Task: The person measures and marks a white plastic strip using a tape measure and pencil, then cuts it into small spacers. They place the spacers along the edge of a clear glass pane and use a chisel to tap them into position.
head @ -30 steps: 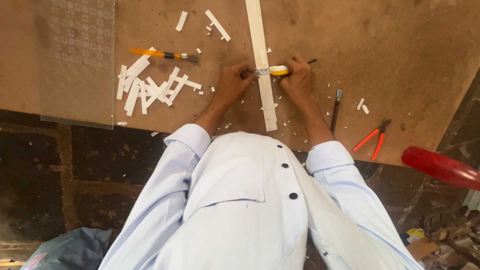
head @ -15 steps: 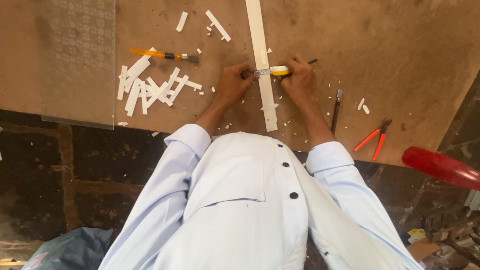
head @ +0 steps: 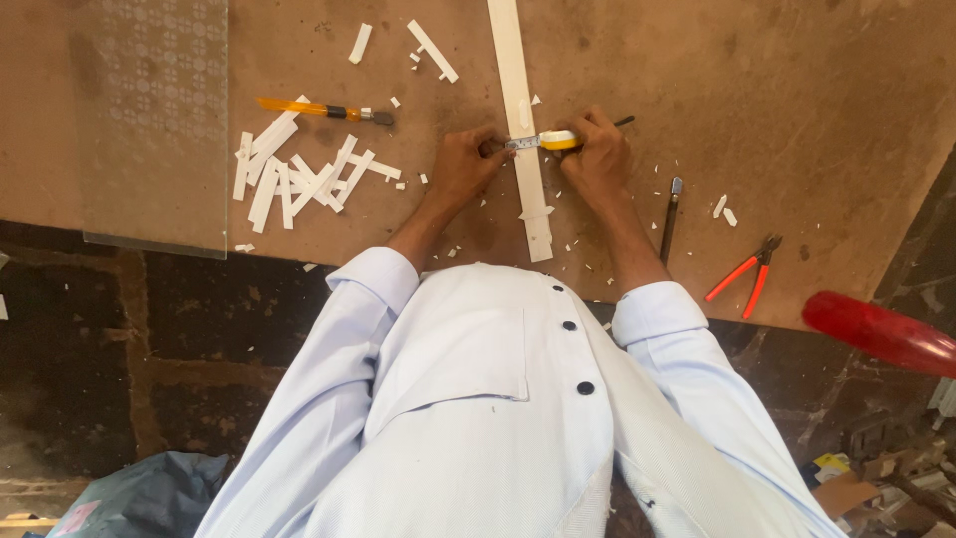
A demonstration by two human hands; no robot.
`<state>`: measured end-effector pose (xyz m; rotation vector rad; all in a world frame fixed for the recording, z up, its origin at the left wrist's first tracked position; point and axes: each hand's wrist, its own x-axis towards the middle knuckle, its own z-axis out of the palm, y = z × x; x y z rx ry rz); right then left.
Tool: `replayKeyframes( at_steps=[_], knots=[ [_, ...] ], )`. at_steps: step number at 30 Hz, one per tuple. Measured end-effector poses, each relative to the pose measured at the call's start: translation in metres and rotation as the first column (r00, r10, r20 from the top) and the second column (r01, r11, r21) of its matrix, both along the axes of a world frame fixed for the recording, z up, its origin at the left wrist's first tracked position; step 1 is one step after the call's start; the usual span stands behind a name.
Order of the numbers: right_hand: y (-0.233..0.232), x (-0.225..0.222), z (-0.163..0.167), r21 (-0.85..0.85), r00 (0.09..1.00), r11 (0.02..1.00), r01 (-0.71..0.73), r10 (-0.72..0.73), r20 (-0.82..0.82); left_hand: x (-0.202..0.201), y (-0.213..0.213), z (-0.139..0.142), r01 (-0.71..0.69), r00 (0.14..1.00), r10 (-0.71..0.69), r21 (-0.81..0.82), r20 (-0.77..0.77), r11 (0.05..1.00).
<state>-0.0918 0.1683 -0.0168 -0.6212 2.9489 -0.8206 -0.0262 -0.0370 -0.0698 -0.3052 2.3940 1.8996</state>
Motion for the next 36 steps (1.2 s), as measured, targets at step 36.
replayKeyframes(
  at_steps=[36],
  knots=[
    [0.046,0.086,-0.002,-0.234,0.874,0.846,0.479,-0.435,0.217,0.038,-0.028,0.023,-0.176,0.984,0.155,0.313,0.091,0.933]
  ],
)
